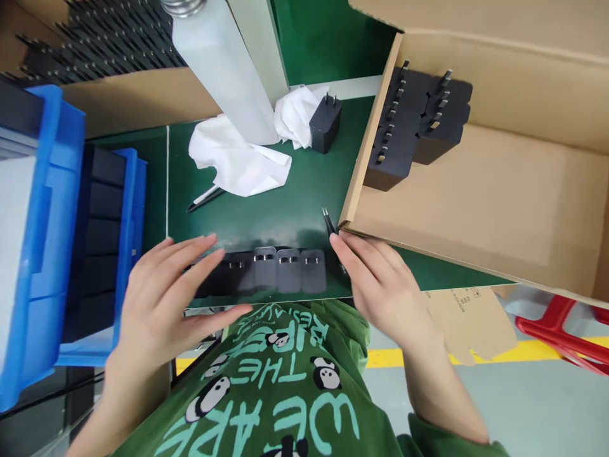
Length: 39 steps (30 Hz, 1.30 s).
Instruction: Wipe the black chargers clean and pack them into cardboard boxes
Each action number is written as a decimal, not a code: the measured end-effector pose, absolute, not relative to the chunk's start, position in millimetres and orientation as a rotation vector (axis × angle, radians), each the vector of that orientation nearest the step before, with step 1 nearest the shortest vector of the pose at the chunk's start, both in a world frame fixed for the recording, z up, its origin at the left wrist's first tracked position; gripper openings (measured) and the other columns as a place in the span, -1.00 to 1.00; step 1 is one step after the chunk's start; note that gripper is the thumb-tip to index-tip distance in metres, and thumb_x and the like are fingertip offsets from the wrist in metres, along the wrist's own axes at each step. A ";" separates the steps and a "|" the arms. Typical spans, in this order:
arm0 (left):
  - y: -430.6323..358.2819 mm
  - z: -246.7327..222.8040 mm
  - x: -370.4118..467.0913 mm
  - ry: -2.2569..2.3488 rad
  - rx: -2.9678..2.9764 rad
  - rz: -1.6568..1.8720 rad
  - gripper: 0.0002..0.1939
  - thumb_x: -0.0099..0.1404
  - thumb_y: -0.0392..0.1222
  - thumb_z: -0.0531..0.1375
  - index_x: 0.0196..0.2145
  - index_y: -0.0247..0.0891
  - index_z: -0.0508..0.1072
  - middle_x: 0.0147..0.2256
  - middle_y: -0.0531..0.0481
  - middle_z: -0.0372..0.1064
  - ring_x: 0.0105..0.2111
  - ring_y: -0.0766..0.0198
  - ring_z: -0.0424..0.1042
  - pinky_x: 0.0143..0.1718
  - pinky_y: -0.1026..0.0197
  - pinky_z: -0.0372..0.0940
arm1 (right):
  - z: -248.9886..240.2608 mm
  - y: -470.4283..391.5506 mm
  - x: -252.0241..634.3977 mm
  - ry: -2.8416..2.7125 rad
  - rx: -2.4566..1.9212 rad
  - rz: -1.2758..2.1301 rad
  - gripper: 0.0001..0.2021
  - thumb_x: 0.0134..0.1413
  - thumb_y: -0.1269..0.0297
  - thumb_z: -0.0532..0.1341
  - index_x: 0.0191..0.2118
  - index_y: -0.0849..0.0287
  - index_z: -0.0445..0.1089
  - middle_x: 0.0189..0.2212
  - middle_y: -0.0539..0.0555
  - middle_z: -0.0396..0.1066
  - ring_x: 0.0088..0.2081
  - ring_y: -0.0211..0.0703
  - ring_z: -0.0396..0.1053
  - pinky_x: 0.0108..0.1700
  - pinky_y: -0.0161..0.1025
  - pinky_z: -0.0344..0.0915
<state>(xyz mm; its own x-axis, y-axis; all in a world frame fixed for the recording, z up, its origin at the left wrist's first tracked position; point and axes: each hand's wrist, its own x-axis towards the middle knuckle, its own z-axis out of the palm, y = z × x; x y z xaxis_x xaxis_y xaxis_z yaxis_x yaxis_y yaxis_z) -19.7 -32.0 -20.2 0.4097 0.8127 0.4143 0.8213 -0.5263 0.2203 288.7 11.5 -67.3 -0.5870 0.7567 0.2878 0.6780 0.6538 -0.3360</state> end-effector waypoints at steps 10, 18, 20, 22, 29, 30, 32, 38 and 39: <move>-2.2 -19.0 -10.3 -1.472 -2.778 -0.397 -0.24 0.21 0.17 0.31 0.16 -0.47 0.34 0.09 -0.32 0.43 0.08 -0.12 0.40 0.22 -0.18 0.18 | -61.4 -21.2 255.2 -2.040 -1.068 0.339 -0.73 0.08 0.42 0.33 -0.08 0.26 0.37 -0.01 0.26 0.35 0.04 0.11 0.37 -0.05 0.04 0.42; -12.6 -21.5 -9.5 -1.586 -2.744 -0.471 -0.35 0.21 0.02 0.35 0.13 -0.44 0.39 0.06 -0.29 0.45 0.11 -0.13 0.35 0.26 -0.19 0.08 | -58.1 -31.0 257.4 -2.042 -1.235 0.213 -0.91 0.22 0.40 0.19 -0.19 0.16 0.43 -0.14 0.15 0.29 -0.04 -0.01 0.32 -0.07 -0.09 0.31; -6.4 -21.8 6.2 -1.583 -2.773 -0.508 -0.42 0.27 0.04 0.30 0.11 -0.40 0.41 0.06 -0.22 0.46 0.10 -0.12 0.36 0.27 -0.17 0.06 | -57.4 -30.1 243.1 -2.126 -1.237 0.100 -0.84 0.29 0.30 0.14 -0.14 0.11 0.47 -0.12 0.16 0.29 -0.04 -0.01 0.24 0.02 -0.08 0.24; 0.8 -22.7 19.1 -1.551 -2.813 -0.498 -0.48 0.33 0.05 0.22 0.09 -0.39 0.44 0.05 -0.16 0.48 0.07 -0.09 0.37 0.27 -0.12 0.05 | -58.5 -28.7 230.2 -2.167 -1.304 0.043 -0.75 0.31 0.19 0.12 -0.04 0.11 0.49 -0.02 0.20 0.32 0.01 0.05 0.19 0.11 -0.03 0.15; 9.4 -23.4 26.7 -1.535 -2.872 -0.429 -0.67 0.38 -0.15 0.16 0.01 -0.39 0.51 0.02 -0.07 0.51 0.02 -0.05 0.40 0.26 -0.14 0.03 | -61.4 -26.0 222.9 -2.151 -1.194 0.193 -0.73 0.33 0.19 0.09 -0.09 0.08 0.53 0.19 0.08 0.26 0.13 0.06 0.14 0.18 0.00 0.10; 9.0 -23.1 26.4 -1.531 -2.874 -0.434 -0.66 0.38 -0.14 0.17 0.01 -0.40 0.50 0.02 -0.08 0.51 0.02 -0.06 0.40 0.26 -0.14 0.04 | -61.0 -25.1 224.2 -2.158 -1.210 0.193 -0.70 0.34 0.17 0.07 -0.05 0.08 0.52 0.20 0.11 0.25 0.16 0.09 0.12 0.17 0.03 0.10; 8.2 -22.8 26.5 -1.527 -2.870 -0.446 -0.64 0.39 -0.11 0.16 0.01 -0.41 0.51 0.00 -0.08 0.52 0.00 -0.05 0.41 0.25 -0.14 0.05 | -60.1 -23.0 226.6 -2.171 -1.281 0.158 -0.68 0.34 0.16 0.07 0.02 0.09 0.49 0.20 0.17 0.25 0.18 0.15 0.10 0.14 0.06 0.12; 8.0 -23.4 25.4 -1.534 -2.882 -0.422 -0.60 0.35 -0.05 0.23 0.02 -0.38 0.49 0.03 -0.08 0.50 0.02 -0.07 0.40 0.26 -0.16 0.03 | -58.3 -20.9 225.5 -2.122 -1.298 0.061 -0.72 0.32 0.17 0.10 -0.06 0.12 0.52 0.17 0.21 0.29 0.14 0.15 0.15 0.09 0.04 0.16; 8.1 -23.4 24.9 -1.533 -2.888 -0.416 -0.59 0.33 -0.04 0.24 0.02 -0.38 0.48 0.03 -0.08 0.50 0.02 -0.07 0.40 0.26 -0.16 0.03 | -58.3 -21.2 224.0 -2.130 -1.298 0.067 -0.73 0.31 0.18 0.12 -0.06 0.11 0.51 0.18 0.21 0.28 0.15 0.15 0.14 0.09 0.05 0.16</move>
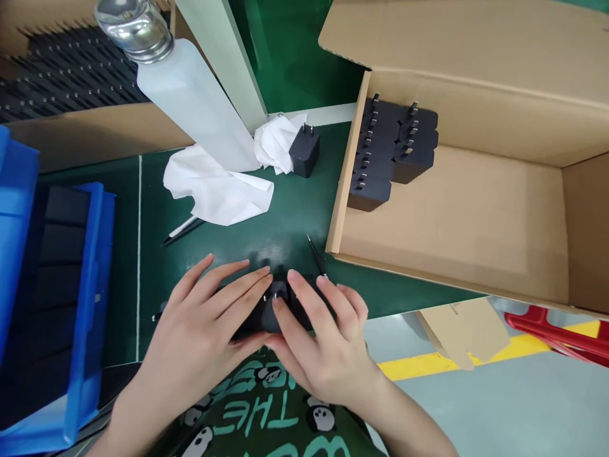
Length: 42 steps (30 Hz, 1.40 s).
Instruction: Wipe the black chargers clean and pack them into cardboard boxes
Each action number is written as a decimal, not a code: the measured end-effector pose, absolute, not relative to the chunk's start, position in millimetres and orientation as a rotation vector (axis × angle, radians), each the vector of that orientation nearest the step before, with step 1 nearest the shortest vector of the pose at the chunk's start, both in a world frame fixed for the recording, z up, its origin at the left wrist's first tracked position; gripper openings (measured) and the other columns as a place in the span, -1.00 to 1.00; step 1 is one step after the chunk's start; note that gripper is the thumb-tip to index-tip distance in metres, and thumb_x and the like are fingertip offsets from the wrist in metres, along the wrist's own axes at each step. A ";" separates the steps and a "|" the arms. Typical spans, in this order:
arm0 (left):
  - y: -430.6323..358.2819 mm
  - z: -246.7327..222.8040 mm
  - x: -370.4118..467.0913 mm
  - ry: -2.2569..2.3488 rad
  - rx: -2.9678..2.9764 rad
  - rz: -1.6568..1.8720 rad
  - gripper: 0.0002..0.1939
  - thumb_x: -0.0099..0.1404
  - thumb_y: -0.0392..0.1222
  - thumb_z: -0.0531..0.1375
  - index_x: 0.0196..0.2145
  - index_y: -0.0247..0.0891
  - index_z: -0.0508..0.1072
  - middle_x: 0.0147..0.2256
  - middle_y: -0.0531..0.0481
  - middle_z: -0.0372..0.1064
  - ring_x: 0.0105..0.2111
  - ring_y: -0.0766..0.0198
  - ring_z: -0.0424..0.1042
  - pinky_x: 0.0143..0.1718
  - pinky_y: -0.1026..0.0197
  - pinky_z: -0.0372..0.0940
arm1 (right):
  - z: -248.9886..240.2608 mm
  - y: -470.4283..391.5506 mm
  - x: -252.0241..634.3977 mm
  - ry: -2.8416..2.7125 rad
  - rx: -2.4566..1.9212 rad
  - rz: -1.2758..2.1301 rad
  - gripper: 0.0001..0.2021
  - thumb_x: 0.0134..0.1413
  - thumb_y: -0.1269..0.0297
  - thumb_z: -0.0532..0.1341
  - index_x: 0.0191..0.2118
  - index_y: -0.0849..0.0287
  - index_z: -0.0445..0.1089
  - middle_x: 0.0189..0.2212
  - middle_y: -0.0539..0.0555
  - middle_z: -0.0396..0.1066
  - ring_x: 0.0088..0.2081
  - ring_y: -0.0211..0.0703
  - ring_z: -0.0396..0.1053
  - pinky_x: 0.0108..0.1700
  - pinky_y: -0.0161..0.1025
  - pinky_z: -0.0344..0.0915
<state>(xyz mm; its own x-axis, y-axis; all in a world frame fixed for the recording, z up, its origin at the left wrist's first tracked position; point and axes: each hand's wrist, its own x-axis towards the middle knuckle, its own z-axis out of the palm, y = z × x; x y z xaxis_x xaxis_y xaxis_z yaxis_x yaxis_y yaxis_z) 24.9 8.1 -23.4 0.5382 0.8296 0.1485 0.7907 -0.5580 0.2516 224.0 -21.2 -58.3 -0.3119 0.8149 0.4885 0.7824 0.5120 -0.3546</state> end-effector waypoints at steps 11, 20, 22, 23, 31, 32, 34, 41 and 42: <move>7.8 -26.1 24.0 1.383 2.634 0.407 -0.55 0.28 0.00 0.28 0.03 -0.34 0.48 0.01 -0.14 0.52 0.02 -0.10 0.42 0.22 -0.25 0.13 | -57.2 -18.9 220.4 -2.163 -1.377 -0.074 -0.80 0.23 0.19 0.21 -0.10 0.11 0.48 0.18 0.25 0.31 0.10 0.15 0.19 0.05 0.04 0.18; 7.0 -29.5 24.2 1.375 2.619 0.431 -0.56 0.27 -0.02 0.29 0.03 -0.33 0.49 -0.01 -0.17 0.52 -0.01 -0.09 0.45 0.21 -0.27 0.16 | -54.3 -18.9 216.9 -2.178 -1.372 -0.043 -0.81 0.22 0.19 0.20 -0.11 0.08 0.49 0.16 0.24 0.32 0.08 0.18 0.21 0.02 0.05 0.15; 7.1 -29.8 26.2 1.377 2.613 0.429 -0.54 0.26 0.00 0.30 0.01 -0.34 0.50 -0.01 -0.17 0.52 -0.02 -0.08 0.45 0.22 -0.27 0.16 | -52.5 -19.2 218.9 -2.153 -1.403 -0.056 -0.80 0.21 0.23 0.23 -0.09 0.12 0.47 0.16 0.26 0.32 0.08 0.20 0.22 0.02 0.07 0.17; 7.2 -29.2 26.7 1.376 2.613 0.422 -0.54 0.25 0.01 0.31 0.01 -0.34 0.49 0.00 -0.16 0.52 -0.01 -0.08 0.45 0.23 -0.27 0.15 | -51.3 -19.3 221.0 -2.131 -1.407 -0.035 -0.80 0.20 0.27 0.23 -0.07 0.14 0.45 0.16 0.27 0.32 0.08 0.20 0.24 0.03 0.08 0.18; -5.2 -13.4 -27.5 1.582 2.491 0.486 0.01 0.15 0.30 0.29 0.35 -0.32 0.07 0.21 -0.30 0.30 0.18 -0.16 0.32 0.29 -0.24 0.08 | -49.0 -9.5 245.6 -1.789 -1.243 0.445 -0.32 0.03 0.09 0.40 0.20 0.07 0.13 0.10 0.25 0.31 0.15 0.20 0.29 0.07 0.12 0.31; -9.3 -13.7 -39.1 1.641 2.466 0.521 0.00 0.14 0.31 0.28 0.35 -0.29 0.09 0.17 -0.29 0.34 0.15 -0.17 0.35 0.26 -0.24 0.12 | -50.4 -7.3 245.2 -1.921 -1.247 0.430 -0.24 -0.01 0.02 0.42 0.23 0.11 0.11 0.08 0.26 0.34 0.13 0.18 0.30 0.09 0.10 0.30; -17.6 -16.7 -57.7 1.709 2.431 0.537 -0.01 0.12 0.33 0.29 0.32 -0.26 0.13 0.12 -0.28 0.39 0.10 -0.18 0.40 0.19 -0.22 0.22 | -54.0 -3.0 241.1 -2.187 -1.237 0.375 -0.13 -0.01 -0.09 0.39 0.30 0.19 0.06 0.07 0.28 0.37 0.10 0.15 0.30 0.10 0.07 0.29; -27.1 -31.2 -55.0 1.651 2.473 0.414 -0.07 0.16 0.34 0.25 0.27 -0.36 0.18 0.11 -0.34 0.39 0.10 -0.14 0.38 0.12 -0.10 0.29 | -60.4 14.6 216.0 -2.597 -1.042 0.102 -0.26 0.16 -0.14 0.23 0.31 0.22 0.15 0.03 0.25 0.41 -0.01 0.11 0.28 0.00 0.02 0.24; -24.9 -32.5 -50.1 1.632 2.510 0.404 -0.09 0.18 0.34 0.23 0.26 -0.37 0.20 0.10 -0.34 0.40 0.09 -0.14 0.39 0.10 -0.09 0.29 | -60.0 16.7 213.3 -2.623 -1.032 0.044 -0.28 0.16 -0.15 0.22 0.29 0.20 0.19 0.04 0.26 0.41 -0.03 0.13 0.26 -0.02 0.02 0.23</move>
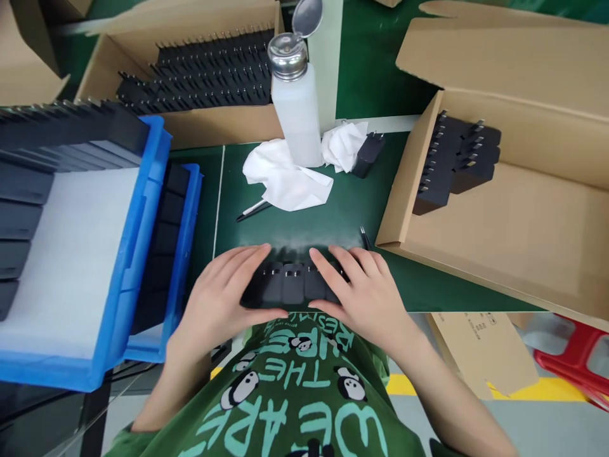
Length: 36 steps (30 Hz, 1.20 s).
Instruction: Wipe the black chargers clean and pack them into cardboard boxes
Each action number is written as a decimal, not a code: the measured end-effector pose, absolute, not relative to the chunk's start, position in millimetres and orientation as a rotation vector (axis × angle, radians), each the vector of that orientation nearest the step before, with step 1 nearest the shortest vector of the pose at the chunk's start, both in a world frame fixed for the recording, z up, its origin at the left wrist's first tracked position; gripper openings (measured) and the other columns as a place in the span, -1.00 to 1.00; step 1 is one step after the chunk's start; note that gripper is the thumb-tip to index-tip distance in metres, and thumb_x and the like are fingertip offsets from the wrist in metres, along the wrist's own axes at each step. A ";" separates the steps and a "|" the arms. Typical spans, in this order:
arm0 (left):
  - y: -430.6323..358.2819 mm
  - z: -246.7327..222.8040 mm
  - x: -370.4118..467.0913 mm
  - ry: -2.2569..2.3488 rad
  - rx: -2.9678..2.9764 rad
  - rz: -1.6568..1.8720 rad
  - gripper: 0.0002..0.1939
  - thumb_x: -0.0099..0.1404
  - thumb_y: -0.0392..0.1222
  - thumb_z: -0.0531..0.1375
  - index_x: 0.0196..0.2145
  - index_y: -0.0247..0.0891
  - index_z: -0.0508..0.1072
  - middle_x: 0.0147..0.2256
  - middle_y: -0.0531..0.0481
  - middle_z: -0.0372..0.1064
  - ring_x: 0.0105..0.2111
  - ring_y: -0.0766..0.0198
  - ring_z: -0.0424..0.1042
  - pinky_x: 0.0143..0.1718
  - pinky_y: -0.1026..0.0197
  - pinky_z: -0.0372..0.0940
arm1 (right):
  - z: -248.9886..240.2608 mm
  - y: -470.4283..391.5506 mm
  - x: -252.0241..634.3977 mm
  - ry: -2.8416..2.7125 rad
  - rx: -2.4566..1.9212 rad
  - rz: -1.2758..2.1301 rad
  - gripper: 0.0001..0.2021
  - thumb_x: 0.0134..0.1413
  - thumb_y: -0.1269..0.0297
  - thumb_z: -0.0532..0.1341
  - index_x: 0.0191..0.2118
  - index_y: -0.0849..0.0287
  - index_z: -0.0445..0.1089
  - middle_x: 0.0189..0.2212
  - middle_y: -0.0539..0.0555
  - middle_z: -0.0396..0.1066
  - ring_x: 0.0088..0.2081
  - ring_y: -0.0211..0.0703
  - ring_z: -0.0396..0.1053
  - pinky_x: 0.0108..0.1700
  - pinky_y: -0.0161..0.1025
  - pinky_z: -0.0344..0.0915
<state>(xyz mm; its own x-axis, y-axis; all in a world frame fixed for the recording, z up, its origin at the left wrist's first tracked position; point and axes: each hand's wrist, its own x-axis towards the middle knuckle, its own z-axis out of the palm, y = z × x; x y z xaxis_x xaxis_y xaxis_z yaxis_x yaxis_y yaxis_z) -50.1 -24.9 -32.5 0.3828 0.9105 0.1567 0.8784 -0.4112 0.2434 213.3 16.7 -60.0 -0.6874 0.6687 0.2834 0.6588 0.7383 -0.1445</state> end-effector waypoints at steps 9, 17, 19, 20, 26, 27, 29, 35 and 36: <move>-10.3 -49.2 -35.2 1.445 2.645 0.445 -0.53 0.29 0.12 0.21 -0.05 -0.35 0.49 -0.26 -0.22 0.51 -0.33 0.04 0.45 -0.36 0.08 0.33 | -65.6 25.7 207.7 -2.572 -0.926 0.048 -0.42 0.11 -0.10 0.30 0.09 0.24 0.36 -0.15 0.18 0.51 -0.16 0.02 0.24 -0.11 -0.05 0.21; -17.3 -31.5 -41.1 1.280 0.672 1.554 -0.28 0.07 0.55 0.09 -0.23 -0.19 0.44 -0.41 -0.02 0.36 -0.46 0.22 0.37 -0.48 0.17 0.32 | -48.2 15.2 200.8 -1.547 -1.031 0.990 -0.33 0.14 -0.36 0.04 0.21 -0.04 0.26 -0.04 0.22 0.39 -0.17 0.10 0.40 -0.22 0.01 0.35; -15.6 -21.0 -35.3 1.095 0.474 1.495 -0.23 0.07 0.60 -0.04 -0.27 -0.20 0.41 -0.45 -0.01 0.31 -0.53 0.28 0.29 -0.58 0.22 0.25 | -46.7 11.8 189.2 -1.328 -0.869 1.312 -0.19 0.12 -0.44 -0.32 0.22 -0.08 0.21 -0.10 0.23 0.35 -0.28 0.06 0.36 -0.38 -0.03 0.32; -14.8 -16.8 -32.3 0.996 0.358 1.462 -0.25 0.04 0.58 0.02 -0.28 -0.21 0.39 -0.46 0.00 0.30 -0.54 0.30 0.27 -0.59 0.23 0.24 | -46.6 10.8 183.2 -1.251 -0.786 1.465 -0.14 0.08 -0.44 -0.44 0.21 -0.10 0.21 -0.13 0.22 0.33 -0.32 0.02 0.32 -0.44 -0.07 0.28; -17.1 -13.0 -25.1 0.750 0.081 1.341 -0.30 -0.02 0.48 0.17 -0.23 -0.22 0.38 -0.43 0.02 0.30 -0.50 0.32 0.27 -0.53 0.25 0.25 | -48.1 9.5 160.0 -0.977 -0.573 1.926 -0.10 0.05 -0.42 -0.54 0.08 -0.10 0.28 -0.23 0.16 0.29 -0.38 -0.07 0.20 -0.46 -0.13 0.22; -18.0 -14.1 -25.3 0.727 0.067 1.331 -0.30 -0.03 0.47 0.19 -0.23 -0.22 0.39 -0.42 0.02 0.31 -0.49 0.32 0.27 -0.52 0.25 0.25 | -48.0 9.0 157.9 -0.907 -0.596 1.943 -0.10 0.05 -0.44 -0.52 0.06 -0.08 0.31 -0.24 0.16 0.29 -0.38 -0.08 0.21 -0.45 -0.12 0.23; -19.7 -15.7 -25.8 0.702 0.053 1.319 -0.31 -0.04 0.46 0.22 -0.23 -0.22 0.40 -0.42 0.02 0.31 -0.49 0.33 0.28 -0.52 0.27 0.25 | -46.7 7.6 154.2 -0.786 -0.632 1.956 -0.12 0.04 -0.47 -0.46 0.01 -0.05 0.33 -0.25 0.15 0.29 -0.38 -0.09 0.21 -0.43 -0.11 0.26; -25.4 -21.0 -29.5 0.709 0.167 1.323 -0.28 -0.01 0.52 0.14 -0.24 -0.20 0.40 -0.43 0.02 0.29 -0.49 0.32 0.27 -0.52 0.27 0.26 | -33.0 3.1 144.2 -0.708 -0.711 1.991 -0.25 0.05 -0.50 -0.24 -0.15 0.01 0.35 -0.29 0.13 0.33 -0.40 -0.12 0.21 -0.38 -0.08 0.32; -26.1 -22.6 -30.3 0.702 0.179 1.327 -0.28 -0.01 0.52 0.14 -0.23 -0.21 0.40 -0.42 0.01 0.29 -0.49 0.32 0.27 -0.52 0.27 0.27 | -30.3 2.2 143.0 -0.660 -0.703 1.995 -0.27 0.05 -0.50 -0.20 -0.17 0.01 0.36 -0.30 0.12 0.34 -0.40 -0.13 0.21 -0.36 -0.09 0.32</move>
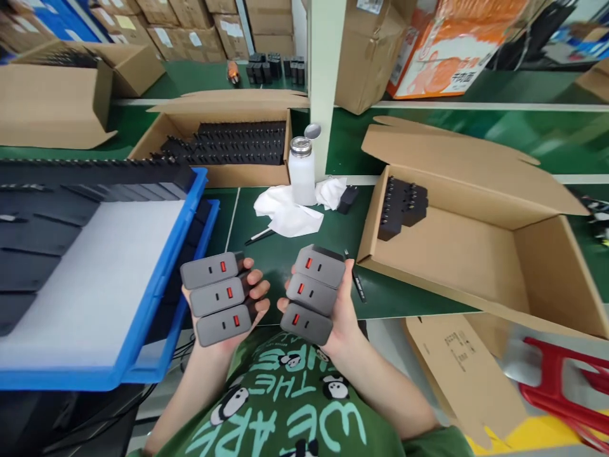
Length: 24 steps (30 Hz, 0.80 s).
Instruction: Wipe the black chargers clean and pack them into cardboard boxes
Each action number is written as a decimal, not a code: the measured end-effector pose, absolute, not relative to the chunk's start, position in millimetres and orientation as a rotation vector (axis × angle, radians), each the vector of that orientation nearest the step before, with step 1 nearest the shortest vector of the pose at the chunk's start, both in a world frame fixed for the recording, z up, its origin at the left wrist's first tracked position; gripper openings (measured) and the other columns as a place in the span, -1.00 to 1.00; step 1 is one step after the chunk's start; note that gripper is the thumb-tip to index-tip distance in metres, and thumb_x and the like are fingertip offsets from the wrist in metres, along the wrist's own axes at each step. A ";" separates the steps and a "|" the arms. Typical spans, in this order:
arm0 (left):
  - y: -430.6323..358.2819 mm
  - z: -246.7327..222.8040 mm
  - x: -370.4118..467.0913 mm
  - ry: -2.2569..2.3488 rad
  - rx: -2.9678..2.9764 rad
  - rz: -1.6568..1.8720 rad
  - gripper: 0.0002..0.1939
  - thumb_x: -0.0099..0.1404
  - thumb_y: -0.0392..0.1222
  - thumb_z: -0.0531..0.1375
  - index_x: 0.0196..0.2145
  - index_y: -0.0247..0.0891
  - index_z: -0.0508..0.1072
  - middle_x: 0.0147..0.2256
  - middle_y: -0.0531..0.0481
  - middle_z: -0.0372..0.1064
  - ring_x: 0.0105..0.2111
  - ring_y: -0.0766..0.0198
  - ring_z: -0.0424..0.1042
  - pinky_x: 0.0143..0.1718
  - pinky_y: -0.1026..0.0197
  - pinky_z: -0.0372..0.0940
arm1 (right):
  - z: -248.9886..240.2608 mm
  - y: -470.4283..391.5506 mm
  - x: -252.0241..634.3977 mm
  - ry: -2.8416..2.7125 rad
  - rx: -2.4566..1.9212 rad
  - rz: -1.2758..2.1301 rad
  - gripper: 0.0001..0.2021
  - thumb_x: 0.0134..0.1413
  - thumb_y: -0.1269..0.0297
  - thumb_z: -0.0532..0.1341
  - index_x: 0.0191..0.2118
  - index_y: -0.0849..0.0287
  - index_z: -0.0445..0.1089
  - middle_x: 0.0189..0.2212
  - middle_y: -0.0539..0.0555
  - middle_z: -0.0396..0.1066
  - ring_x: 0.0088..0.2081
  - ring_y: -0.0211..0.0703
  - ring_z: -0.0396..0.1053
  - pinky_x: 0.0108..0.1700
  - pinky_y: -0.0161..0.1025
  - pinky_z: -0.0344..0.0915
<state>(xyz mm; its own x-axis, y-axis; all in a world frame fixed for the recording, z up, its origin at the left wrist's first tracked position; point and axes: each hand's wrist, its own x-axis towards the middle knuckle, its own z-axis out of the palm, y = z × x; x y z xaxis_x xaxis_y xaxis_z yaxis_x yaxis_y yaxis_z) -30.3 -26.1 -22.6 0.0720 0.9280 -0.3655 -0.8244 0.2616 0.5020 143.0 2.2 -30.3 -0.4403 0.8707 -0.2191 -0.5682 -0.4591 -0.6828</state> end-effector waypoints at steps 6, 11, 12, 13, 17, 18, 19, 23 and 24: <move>-28.4 -24.6 -32.8 0.657 0.129 1.346 -0.34 -0.01 0.42 0.23 -0.24 -0.24 0.42 -0.40 -0.01 0.31 -0.48 0.30 0.30 -0.52 0.27 0.30 | -22.0 1.3 145.6 -0.322 -0.534 2.103 -0.34 -0.10 -0.47 0.18 -0.10 0.00 0.42 -0.31 0.02 0.40 -0.36 -0.19 0.31 -0.29 -0.17 0.35; -30.7 -24.6 -39.3 0.615 0.058 1.371 -0.36 -0.04 0.30 0.34 -0.21 -0.30 0.45 -0.37 -0.04 0.36 -0.44 0.26 0.35 -0.47 0.22 0.36 | -19.9 12.1 153.7 -0.289 -0.638 2.042 -0.32 -0.21 -0.34 0.36 -0.04 0.04 0.43 -0.27 0.00 0.47 -0.32 -0.21 0.36 -0.29 -0.22 0.36; -31.0 -25.6 -41.6 0.603 0.048 1.365 -0.37 -0.05 0.28 0.36 -0.21 -0.30 0.45 -0.36 -0.04 0.37 -0.43 0.25 0.36 -0.46 0.21 0.37 | -19.4 14.7 154.1 -0.283 -0.640 2.045 -0.32 -0.21 -0.33 0.37 -0.05 0.05 0.43 -0.27 0.00 0.47 -0.33 -0.21 0.36 -0.29 -0.22 0.36; -31.3 -26.5 -43.9 0.594 0.040 1.353 -0.37 -0.06 0.26 0.37 -0.20 -0.30 0.45 -0.35 -0.05 0.37 -0.42 0.25 0.36 -0.44 0.20 0.38 | -18.9 17.1 154.0 -0.280 -0.634 2.051 -0.32 -0.21 -0.34 0.36 -0.05 0.05 0.43 -0.28 0.00 0.47 -0.34 -0.21 0.36 -0.29 -0.22 0.36; -31.6 -27.1 -50.0 0.572 0.016 1.312 -0.39 -0.09 0.21 0.40 -0.21 -0.30 0.46 -0.35 -0.06 0.38 -0.41 0.22 0.36 -0.42 0.17 0.38 | -14.4 22.1 148.1 -0.250 -0.589 2.079 -0.33 -0.16 -0.40 0.29 -0.08 0.04 0.42 -0.30 0.00 0.44 -0.35 -0.21 0.32 -0.28 -0.19 0.35; -31.8 -26.2 -50.3 0.574 0.013 1.310 -0.38 -0.10 0.21 0.40 -0.21 -0.30 0.46 -0.35 -0.06 0.38 -0.41 0.22 0.36 -0.43 0.17 0.38 | -12.6 22.2 145.8 -0.226 -0.583 2.073 -0.35 -0.13 -0.42 0.25 -0.10 0.03 0.41 -0.30 -0.01 0.43 -0.36 -0.21 0.30 -0.28 -0.19 0.34; -32.0 -25.0 -50.2 0.580 0.009 1.315 -0.38 -0.11 0.22 0.41 -0.22 -0.30 0.46 -0.35 -0.06 0.37 -0.42 0.22 0.36 -0.44 0.17 0.37 | -10.7 21.9 143.4 -0.202 -0.581 2.058 -0.36 -0.08 -0.44 0.19 -0.12 0.02 0.41 -0.29 -0.01 0.42 -0.36 -0.22 0.27 -0.29 -0.20 0.32; -32.7 -22.0 -49.6 0.618 -0.007 1.352 -0.38 -0.13 0.22 0.41 -0.24 -0.30 0.46 -0.37 -0.04 0.36 -0.44 0.25 0.33 -0.48 0.20 0.35 | -5.8 19.8 135.1 -0.209 -0.583 1.990 -0.39 0.05 -0.46 0.00 -0.15 -0.04 0.37 -0.27 0.00 0.36 -0.38 -0.21 0.18 -0.29 -0.20 0.26; -32.7 -22.3 -49.9 0.617 -0.007 1.350 -0.38 -0.12 0.22 0.41 -0.24 -0.30 0.46 -0.37 -0.04 0.36 -0.44 0.25 0.33 -0.48 0.20 0.35 | -5.8 19.4 133.7 -0.239 -0.581 1.978 -0.40 0.05 -0.46 -0.02 -0.14 -0.06 0.37 -0.27 0.00 0.34 -0.38 -0.20 0.16 -0.29 -0.19 0.26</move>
<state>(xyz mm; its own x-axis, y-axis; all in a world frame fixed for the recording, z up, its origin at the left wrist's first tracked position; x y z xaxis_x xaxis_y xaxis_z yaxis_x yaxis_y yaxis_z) -49.9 -32.7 -22.3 0.0863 0.9043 -0.4181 -0.9077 0.2444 0.3411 133.7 19.4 -5.8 -0.3674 0.8820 -0.2951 -0.7863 -0.4640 -0.4080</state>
